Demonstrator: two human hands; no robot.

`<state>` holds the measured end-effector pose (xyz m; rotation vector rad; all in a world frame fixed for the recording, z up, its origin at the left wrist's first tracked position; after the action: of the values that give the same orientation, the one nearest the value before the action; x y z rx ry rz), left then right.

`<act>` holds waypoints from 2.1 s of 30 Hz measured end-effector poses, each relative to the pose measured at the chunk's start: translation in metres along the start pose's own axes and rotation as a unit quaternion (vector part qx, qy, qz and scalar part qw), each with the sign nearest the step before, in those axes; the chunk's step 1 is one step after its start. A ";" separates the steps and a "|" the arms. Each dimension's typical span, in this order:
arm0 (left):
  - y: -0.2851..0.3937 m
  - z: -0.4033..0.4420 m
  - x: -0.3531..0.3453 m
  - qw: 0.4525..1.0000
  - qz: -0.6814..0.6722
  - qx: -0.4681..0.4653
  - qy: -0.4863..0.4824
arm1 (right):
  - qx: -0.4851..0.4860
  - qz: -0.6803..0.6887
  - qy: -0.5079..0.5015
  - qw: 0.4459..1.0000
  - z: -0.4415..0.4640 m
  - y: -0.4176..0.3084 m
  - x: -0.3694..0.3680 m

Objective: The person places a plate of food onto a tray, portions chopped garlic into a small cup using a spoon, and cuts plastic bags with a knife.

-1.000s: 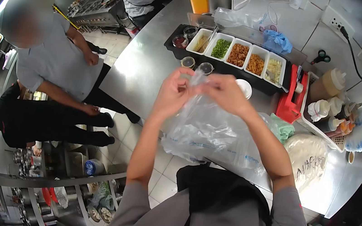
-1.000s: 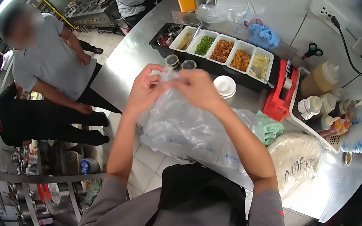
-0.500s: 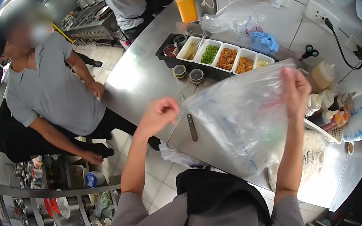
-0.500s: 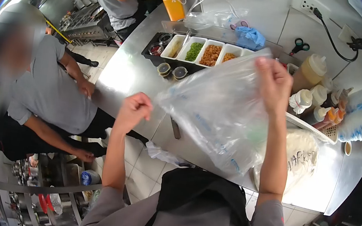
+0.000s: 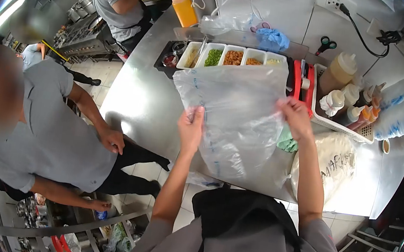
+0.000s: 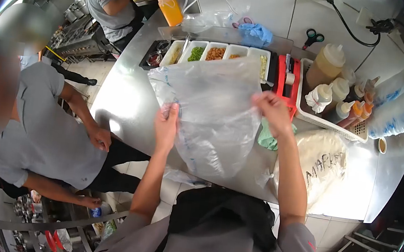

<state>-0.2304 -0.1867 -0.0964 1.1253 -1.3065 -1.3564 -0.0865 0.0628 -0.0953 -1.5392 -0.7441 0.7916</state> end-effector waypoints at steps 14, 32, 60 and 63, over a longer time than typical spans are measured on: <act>-0.042 0.008 0.084 0.946 0.122 -0.176 0.242 | -0.179 0.010 -0.104 0.978 -0.036 0.081 -0.026; -0.071 0.080 -0.007 0.860 0.351 -0.369 -0.022 | -0.044 -0.179 -0.015 0.983 -0.074 0.101 -0.088; -0.094 0.081 0.077 0.757 0.559 -0.327 -0.080 | 0.260 -0.591 0.063 0.761 -0.053 0.105 -0.090; -0.074 0.050 0.081 0.795 0.503 -0.334 -0.058 | 0.289 -0.576 0.068 0.762 -0.049 0.077 -0.091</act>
<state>-0.2947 -0.2567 -0.1708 -0.1918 -1.0746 -0.8953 -0.0959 -0.0478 -0.1617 -0.3632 -1.0210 -0.0681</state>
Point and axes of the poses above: each hand's wrist, its own z-axis towards the middle knuckle, its own x-axis out of the back of the hand, y = z × x, the point moved 3 cm from there along z, towards the middle knuckle, and after that the axes turned 10 degrees about y, right-handed, at the moved point
